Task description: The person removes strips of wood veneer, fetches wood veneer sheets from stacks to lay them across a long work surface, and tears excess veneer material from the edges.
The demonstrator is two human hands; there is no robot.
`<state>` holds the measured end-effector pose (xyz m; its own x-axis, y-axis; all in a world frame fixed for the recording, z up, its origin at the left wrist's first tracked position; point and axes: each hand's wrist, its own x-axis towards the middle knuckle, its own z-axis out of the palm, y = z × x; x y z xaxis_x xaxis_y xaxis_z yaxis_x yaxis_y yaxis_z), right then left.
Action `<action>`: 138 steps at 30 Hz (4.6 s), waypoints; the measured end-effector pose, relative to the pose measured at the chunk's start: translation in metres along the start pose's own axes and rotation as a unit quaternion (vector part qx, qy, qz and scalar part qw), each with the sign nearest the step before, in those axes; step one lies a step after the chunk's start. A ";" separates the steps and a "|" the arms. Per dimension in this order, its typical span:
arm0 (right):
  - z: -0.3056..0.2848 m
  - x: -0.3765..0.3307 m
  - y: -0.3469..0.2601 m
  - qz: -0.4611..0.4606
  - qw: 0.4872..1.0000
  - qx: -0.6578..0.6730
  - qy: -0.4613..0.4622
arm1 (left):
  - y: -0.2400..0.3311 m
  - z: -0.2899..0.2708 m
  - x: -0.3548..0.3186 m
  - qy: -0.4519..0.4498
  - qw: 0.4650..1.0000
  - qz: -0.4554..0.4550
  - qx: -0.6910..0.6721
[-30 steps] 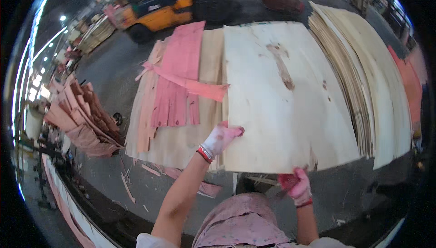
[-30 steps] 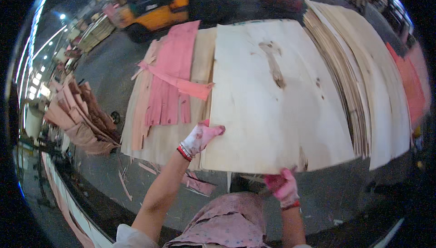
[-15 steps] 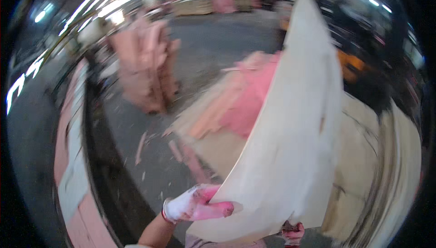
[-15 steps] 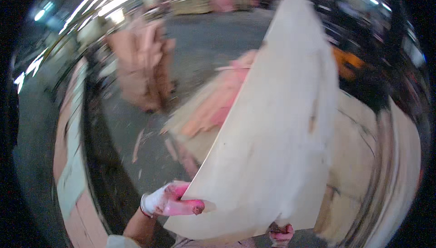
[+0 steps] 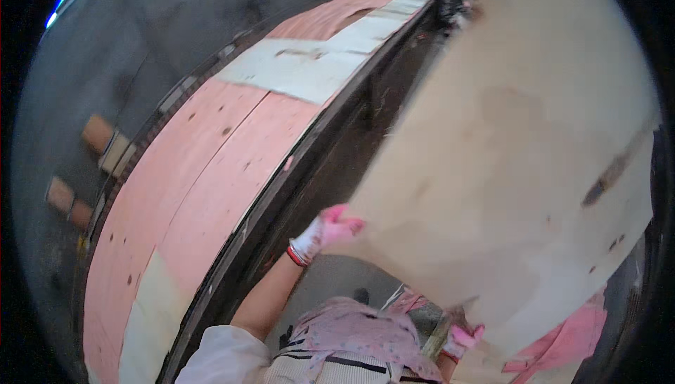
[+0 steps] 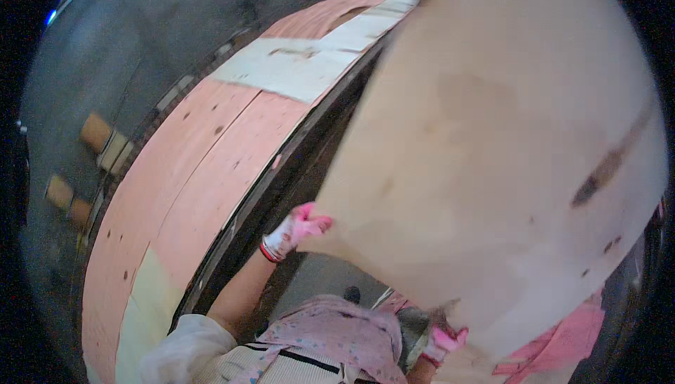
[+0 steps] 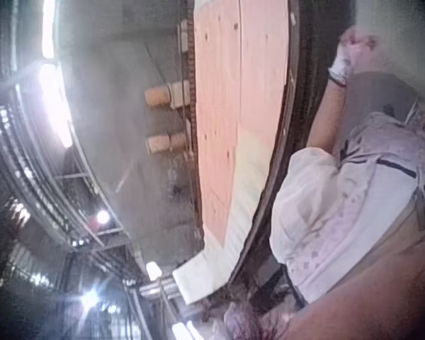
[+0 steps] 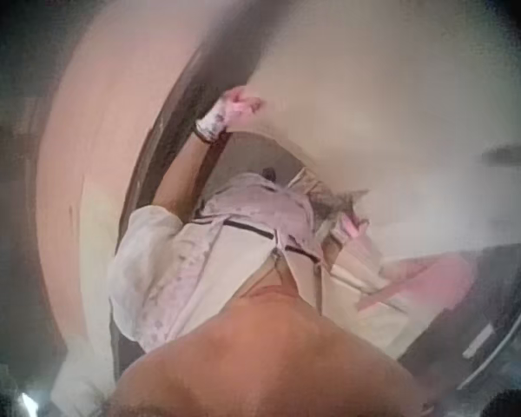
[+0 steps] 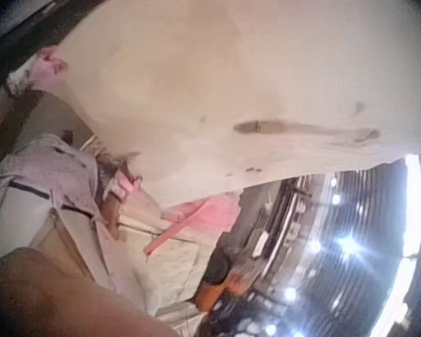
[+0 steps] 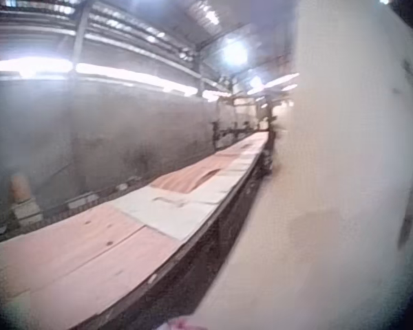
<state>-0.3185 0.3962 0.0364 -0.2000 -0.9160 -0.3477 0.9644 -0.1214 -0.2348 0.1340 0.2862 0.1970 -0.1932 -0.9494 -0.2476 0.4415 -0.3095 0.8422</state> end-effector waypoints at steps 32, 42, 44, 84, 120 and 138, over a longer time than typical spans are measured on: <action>0.365 0.361 0.607 0.615 0.739 -0.263 -0.085 | 0.023 -0.221 -0.053 0.788 0.545 0.240 -0.158; 0.341 0.370 0.625 0.663 0.719 -0.193 -0.085 | 0.005 -0.248 -0.061 0.821 0.520 0.183 -0.150; 0.363 0.352 0.618 0.661 0.719 -0.206 -0.069 | -0.002 -0.254 -0.068 0.833 0.501 0.193 -0.130; 0.292 0.306 0.767 0.549 0.502 -0.666 -0.064 | -0.019 -0.474 -0.184 0.888 0.459 0.000 -0.020; 0.257 0.393 0.549 0.438 0.834 -0.335 -0.007 | 0.091 -0.461 0.023 0.220 0.599 -0.561 0.528; -0.012 0.441 0.165 0.225 0.738 -0.567 0.288 | 0.078 -0.352 0.250 0.269 0.621 -0.338 0.654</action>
<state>-0.2499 -0.0232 -0.1662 -0.2592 -0.4123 -0.8734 0.2566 0.8424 -0.4739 0.4285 0.0055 0.0319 0.5283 -0.6164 -0.5838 -0.7394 -0.6720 0.0404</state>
